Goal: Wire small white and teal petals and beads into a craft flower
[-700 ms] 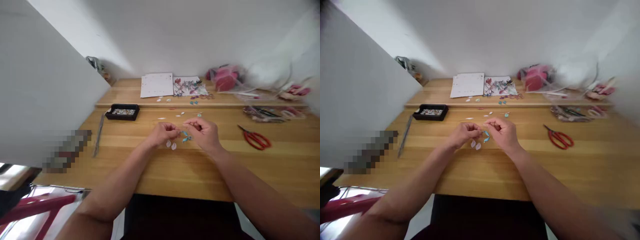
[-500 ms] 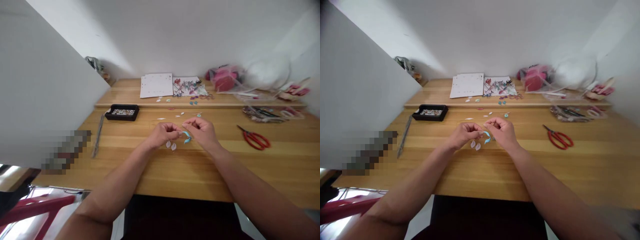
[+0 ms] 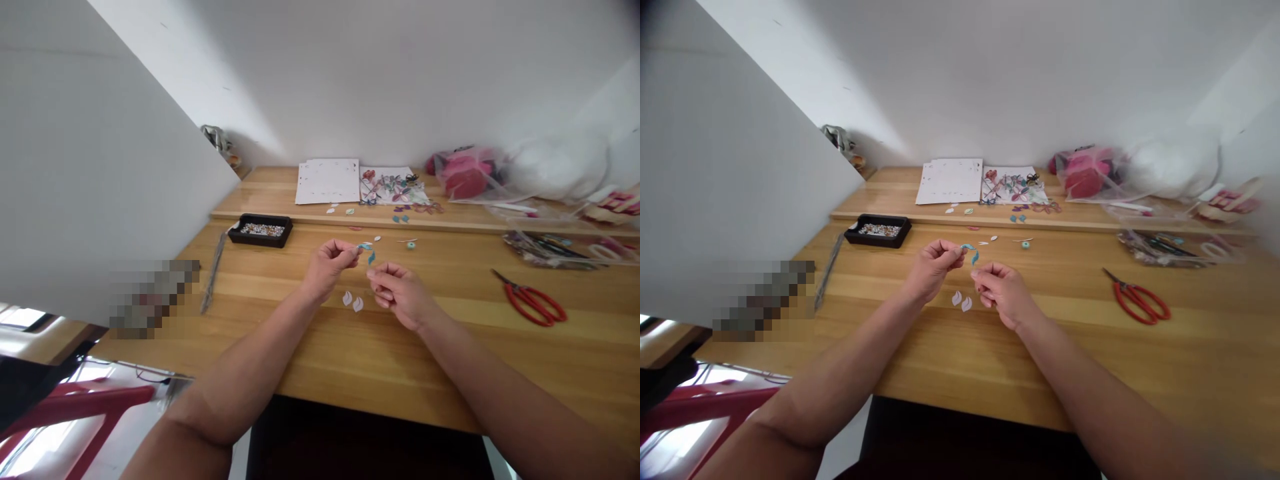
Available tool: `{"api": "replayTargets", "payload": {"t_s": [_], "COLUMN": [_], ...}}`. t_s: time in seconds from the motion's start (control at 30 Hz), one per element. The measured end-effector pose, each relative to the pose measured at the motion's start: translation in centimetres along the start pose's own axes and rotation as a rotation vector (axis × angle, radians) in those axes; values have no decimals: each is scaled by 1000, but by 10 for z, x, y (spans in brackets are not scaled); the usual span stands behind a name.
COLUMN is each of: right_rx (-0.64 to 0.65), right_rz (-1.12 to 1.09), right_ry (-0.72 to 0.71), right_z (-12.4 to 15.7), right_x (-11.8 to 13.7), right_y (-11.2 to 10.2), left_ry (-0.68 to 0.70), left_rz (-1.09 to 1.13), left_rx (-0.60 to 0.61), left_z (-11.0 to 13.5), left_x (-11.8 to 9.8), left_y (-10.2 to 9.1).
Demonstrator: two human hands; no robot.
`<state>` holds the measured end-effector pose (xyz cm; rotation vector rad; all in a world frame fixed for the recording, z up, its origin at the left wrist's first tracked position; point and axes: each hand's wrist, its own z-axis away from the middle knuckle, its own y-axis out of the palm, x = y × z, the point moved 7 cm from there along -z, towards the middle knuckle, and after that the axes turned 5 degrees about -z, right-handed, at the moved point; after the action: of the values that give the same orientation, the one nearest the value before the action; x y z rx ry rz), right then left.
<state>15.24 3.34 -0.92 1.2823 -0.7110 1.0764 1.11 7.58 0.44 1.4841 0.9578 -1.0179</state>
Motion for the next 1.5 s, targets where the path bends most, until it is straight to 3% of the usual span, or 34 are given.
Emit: {"api": "replayTargets", "payload": {"t_s": [0.13, 0.27, 0.4, 0.5, 0.67, 0.93, 1.03, 1.13, 1.23, 1.37, 1.5], "right_rx": [-23, -102, -214, -230, -202, -169, -165, -134, -50, 28, 0], "right_rz": [99, 487, 841, 917, 794, 710, 575, 300, 94, 52, 130], "right_ry": [-107, -412, -808, -938, -831, -592, -393, -143, -9, 2, -95], "right_z": [1, 11, 31, 34, 22, 7, -4, -10, -8, -2, 0], "right_x": [3, 26, 56, 65, 64, 54, 42, 23, 9, 4, 5], "right_y": [2, 0, 1, -1, -8, -15, -22, -24, -16, -5, -2], "left_ry": [43, 47, -49, -126, -222, -246, -188, -97, -61, -18, 17], "left_rz": [-53, -123, -211, -257, -263, -238, -215, -183, -95, -41, -60], "left_rx": [-46, -50, 54, 186, 312, 366, 331, 248, 132, 38, -37], "left_z": [-2, -3, -1, 4, 13, 16, 14, 9, 4, 1, -1], "left_x": [0, 0, 5, 8, 12, 12, 8, 3, 1, 1, 1], "left_y": [-4, -5, 1, 10, 18, 22, 20, 15, 9, 3, -3]}}
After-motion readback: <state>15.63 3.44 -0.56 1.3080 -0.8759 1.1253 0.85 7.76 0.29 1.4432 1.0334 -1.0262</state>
